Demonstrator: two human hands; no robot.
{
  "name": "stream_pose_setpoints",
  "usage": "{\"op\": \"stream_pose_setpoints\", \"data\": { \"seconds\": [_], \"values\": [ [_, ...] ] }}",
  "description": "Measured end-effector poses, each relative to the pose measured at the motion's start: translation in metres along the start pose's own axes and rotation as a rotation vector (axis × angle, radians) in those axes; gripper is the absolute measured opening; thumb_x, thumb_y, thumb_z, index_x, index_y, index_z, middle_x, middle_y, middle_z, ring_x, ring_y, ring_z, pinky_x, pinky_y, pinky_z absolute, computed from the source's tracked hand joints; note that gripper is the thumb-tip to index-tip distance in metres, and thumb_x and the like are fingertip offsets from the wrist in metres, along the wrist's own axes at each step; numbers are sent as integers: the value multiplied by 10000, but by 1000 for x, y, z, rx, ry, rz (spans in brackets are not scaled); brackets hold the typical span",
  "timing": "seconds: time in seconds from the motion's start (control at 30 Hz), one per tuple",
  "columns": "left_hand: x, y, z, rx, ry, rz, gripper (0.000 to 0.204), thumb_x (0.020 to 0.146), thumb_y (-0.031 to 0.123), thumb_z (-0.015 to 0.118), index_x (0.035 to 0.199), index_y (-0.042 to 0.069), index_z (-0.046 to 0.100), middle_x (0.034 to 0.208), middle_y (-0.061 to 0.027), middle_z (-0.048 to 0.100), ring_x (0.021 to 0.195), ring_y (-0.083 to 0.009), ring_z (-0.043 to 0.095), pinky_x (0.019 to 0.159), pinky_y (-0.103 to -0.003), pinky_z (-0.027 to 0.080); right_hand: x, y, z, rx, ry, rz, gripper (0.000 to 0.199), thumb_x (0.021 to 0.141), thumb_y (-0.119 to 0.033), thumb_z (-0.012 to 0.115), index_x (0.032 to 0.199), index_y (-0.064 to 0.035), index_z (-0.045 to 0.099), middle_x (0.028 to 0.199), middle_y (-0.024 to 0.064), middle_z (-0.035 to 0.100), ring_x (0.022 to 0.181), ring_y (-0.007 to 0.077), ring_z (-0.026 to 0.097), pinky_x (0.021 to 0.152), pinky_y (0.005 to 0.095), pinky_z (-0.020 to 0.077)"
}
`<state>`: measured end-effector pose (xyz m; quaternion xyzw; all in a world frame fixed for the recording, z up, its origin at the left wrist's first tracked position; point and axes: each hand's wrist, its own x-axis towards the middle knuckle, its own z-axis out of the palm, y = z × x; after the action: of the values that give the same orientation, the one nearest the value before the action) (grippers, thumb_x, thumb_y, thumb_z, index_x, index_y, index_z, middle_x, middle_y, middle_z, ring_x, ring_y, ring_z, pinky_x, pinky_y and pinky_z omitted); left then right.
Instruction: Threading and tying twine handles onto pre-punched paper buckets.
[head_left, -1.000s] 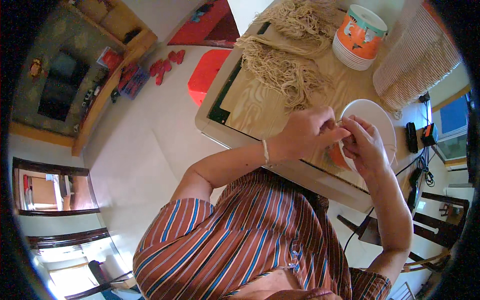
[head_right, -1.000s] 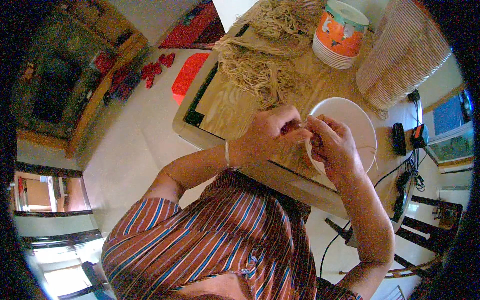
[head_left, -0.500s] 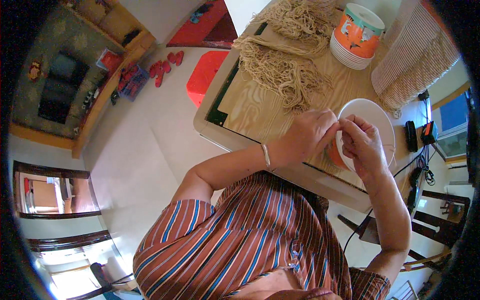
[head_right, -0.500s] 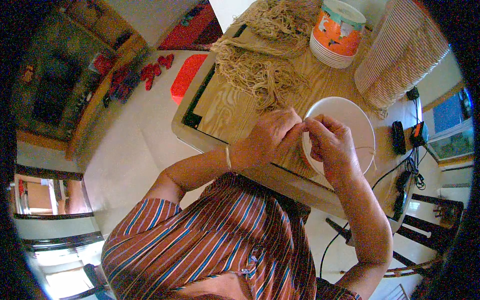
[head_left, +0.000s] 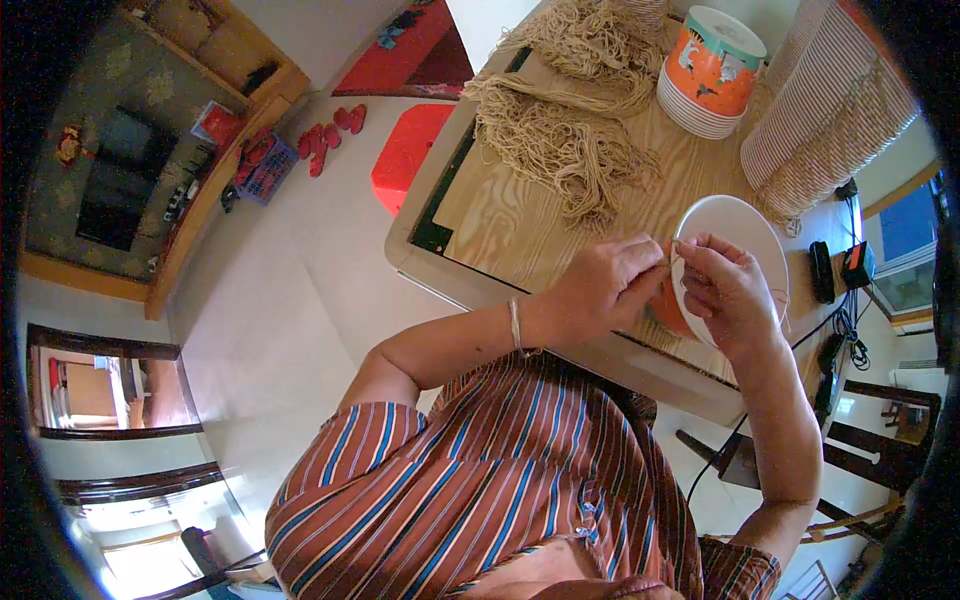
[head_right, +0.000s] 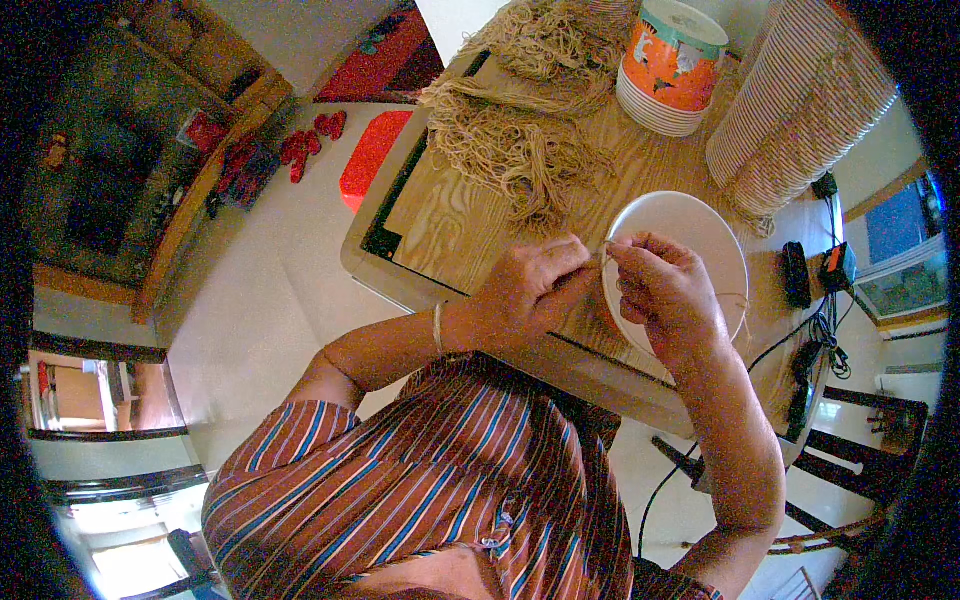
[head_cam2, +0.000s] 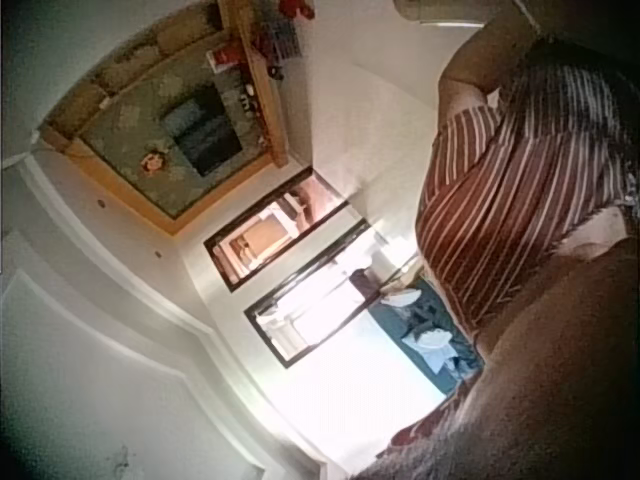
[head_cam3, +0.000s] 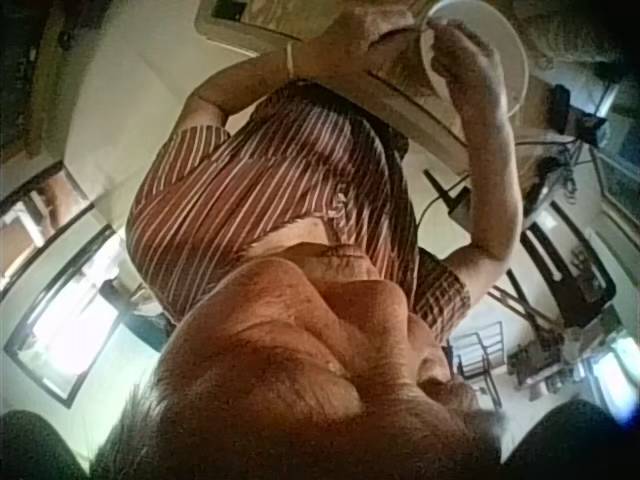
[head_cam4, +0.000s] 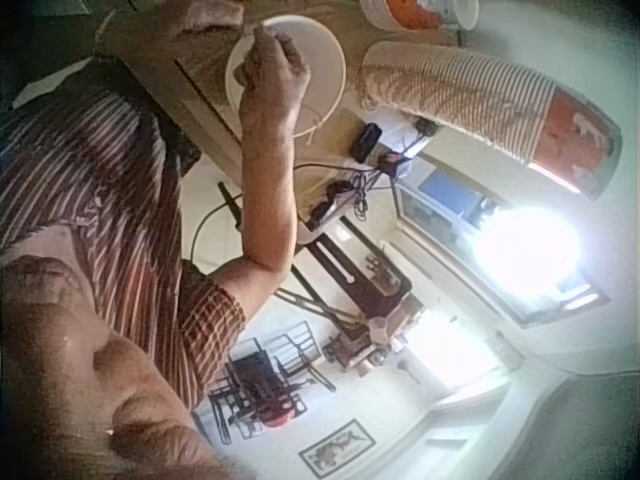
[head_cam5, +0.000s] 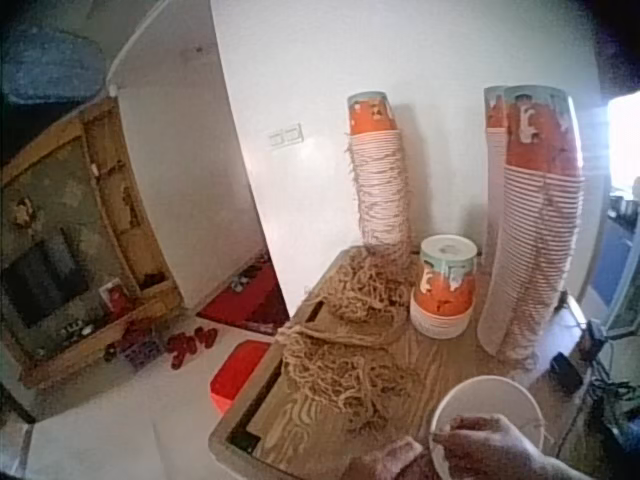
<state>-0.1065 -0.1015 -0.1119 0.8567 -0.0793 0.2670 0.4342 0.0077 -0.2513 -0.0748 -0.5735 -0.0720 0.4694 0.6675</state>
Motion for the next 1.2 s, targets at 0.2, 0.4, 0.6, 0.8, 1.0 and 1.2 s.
{"op": "stream_pose_setpoints", "data": {
  "seconds": [0.2, 0.4, 0.6, 0.8, 1.0, 1.2],
  "values": [
    [1, -1, -2, -45, -56, -117, 159, 885, 137, 578, 819, 2, 524, 723, -168, 525, 660, -353, 561, 593, -405, 442, -4, -1, 0, 15, -30, 58, 86, 887, -173, 639, 893, -95, 602, 676, -63, 493, 500, 36, 411, 419, 196, 322],
    [-2, 0, -2, 23, -53, -114, 156, 866, 142, 604, 807, 17, 533, 710, -158, 529, 646, -348, 565, 585, -410, 447, -7, -4, 0, -64, -105, 44, 66, 892, -162, 634, 897, -106, 600, 681, -67, 492, 527, 23, 419, 420, 186, 308],
    [2, 4, -4, 155, 64, 34, 99, 850, 125, 627, 852, 44, 569, 761, -127, 559, 680, -325, 581, 603, -395, 467, -3, -1, 3, -50, -50, -17, 63, 885, -141, 639, 877, -124, 579, 653, -75, 444, 514, 24, 380, 412, 190, 281],
    [2, 1, -5, 151, 54, -65, 93, 838, 116, 648, 880, 57, 589, 790, -103, 567, 730, -291, 588, 653, -375, 473, -5, 0, 5, -120, -34, -19, 72, 876, -140, 642, 884, -114, 576, 647, -71, 432, 518, 26, 376, 421, 191, 289],
    [6, -3, -4, 232, 118, 28, 98, 824, 110, 669, 898, 74, 616, 794, -85, 569, 722, -276, 582, 642, -372, 469, -6, -1, 7, -208, -15, -71, 69, 873, -131, 624, 901, -86, 580, 658, -57, 441, 517, 39, 389, 423, 199, 316],
    [7, -9, -4, 284, 130, 142, 124, 819, 116, 672, 931, 80, 631, 810, -83, 577, 724, -273, 582, 641, -366, 471, -5, 1, 6, -265, 0, -135, 71, 870, -125, 620, 909, -76, 586, 685, -40, 474, 531, 49, 429, 427, 211, 357]
  ]
}}
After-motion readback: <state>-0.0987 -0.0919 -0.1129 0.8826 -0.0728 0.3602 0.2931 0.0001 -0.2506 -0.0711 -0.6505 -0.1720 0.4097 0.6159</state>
